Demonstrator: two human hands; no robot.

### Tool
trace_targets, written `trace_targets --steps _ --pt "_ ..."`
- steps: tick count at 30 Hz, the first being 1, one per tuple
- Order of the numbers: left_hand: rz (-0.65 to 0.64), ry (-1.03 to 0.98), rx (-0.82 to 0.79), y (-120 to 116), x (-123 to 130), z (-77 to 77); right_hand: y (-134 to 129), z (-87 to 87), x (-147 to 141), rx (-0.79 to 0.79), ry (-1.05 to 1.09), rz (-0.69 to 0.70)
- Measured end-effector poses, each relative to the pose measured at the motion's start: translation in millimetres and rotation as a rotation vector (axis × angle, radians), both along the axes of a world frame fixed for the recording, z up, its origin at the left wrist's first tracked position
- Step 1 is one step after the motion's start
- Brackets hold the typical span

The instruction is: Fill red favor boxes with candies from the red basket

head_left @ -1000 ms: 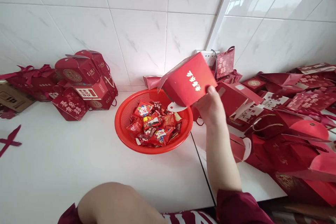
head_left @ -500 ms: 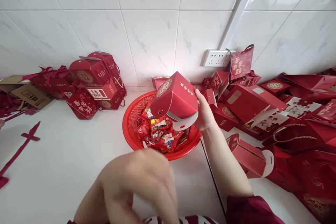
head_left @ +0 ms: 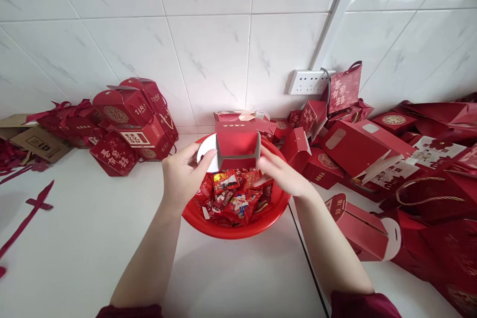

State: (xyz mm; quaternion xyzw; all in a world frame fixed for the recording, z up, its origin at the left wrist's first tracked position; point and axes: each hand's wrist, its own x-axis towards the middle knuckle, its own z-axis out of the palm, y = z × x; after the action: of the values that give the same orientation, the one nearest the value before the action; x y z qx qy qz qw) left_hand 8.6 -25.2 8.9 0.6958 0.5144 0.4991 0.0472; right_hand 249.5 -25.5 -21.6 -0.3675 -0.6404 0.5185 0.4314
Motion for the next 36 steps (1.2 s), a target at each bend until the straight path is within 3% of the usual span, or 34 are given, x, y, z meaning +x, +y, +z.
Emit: trace_targets --steps 2,4,6,8,10,14,16,19,23,28,29,31,34,36 --pt "-0.095 -0.170 -0.158 0 2 0.9 -3 0.6 -4 0.031 -0.134 -0.012" --pt "-0.180 -0.303 -0.260 0 1 1.7 -2 1.8 -6 0.060 -0.175 -0.163" --pt "-0.213 -0.355 -0.298 2 -2 2.1 0 4.0 -6 0.107 -0.145 -0.336" --pt "-0.204 -0.321 -0.290 6 -6 1.7 1 6.9 -4 0.157 -0.086 -0.419" --pt "-0.144 -0.271 -0.213 10 -9 0.5 1 9.3 -2 0.153 0.000 -0.394" --pt "0.202 -0.043 0.147 17 -7 -3.4 -1 10.1 0 0.012 0.173 -0.248" --pt "0.238 0.120 0.171 18 -5 -5.3 -2 9.5 -2 -0.001 0.210 -0.236" --pt "0.116 0.265 -0.039 16 -3 -7.4 -2 9.1 -6 0.038 0.224 -0.233" --pt "0.157 0.505 -0.213 12 1 -6.3 -3 9.9 -11 0.135 0.146 -0.208" --pt "-0.173 0.410 -0.563 9 3 -2.8 -10 11.7 -12 0.197 0.083 -0.169" --pt "-0.209 0.379 -0.575 8 3 -2.3 -10 11.4 -11 0.219 0.090 -0.214" --pt "-0.252 0.315 -0.566 7 4 -1.5 -8 9.4 -11 0.345 0.062 -0.433" --pt "-0.235 0.263 -0.511 4 4 -0.5 -3 2.7 -12 0.641 -0.254 -0.805" --pt "-0.178 0.280 -0.462 4 5 -0.5 0 -2.6 -15 0.778 -0.463 -0.901"
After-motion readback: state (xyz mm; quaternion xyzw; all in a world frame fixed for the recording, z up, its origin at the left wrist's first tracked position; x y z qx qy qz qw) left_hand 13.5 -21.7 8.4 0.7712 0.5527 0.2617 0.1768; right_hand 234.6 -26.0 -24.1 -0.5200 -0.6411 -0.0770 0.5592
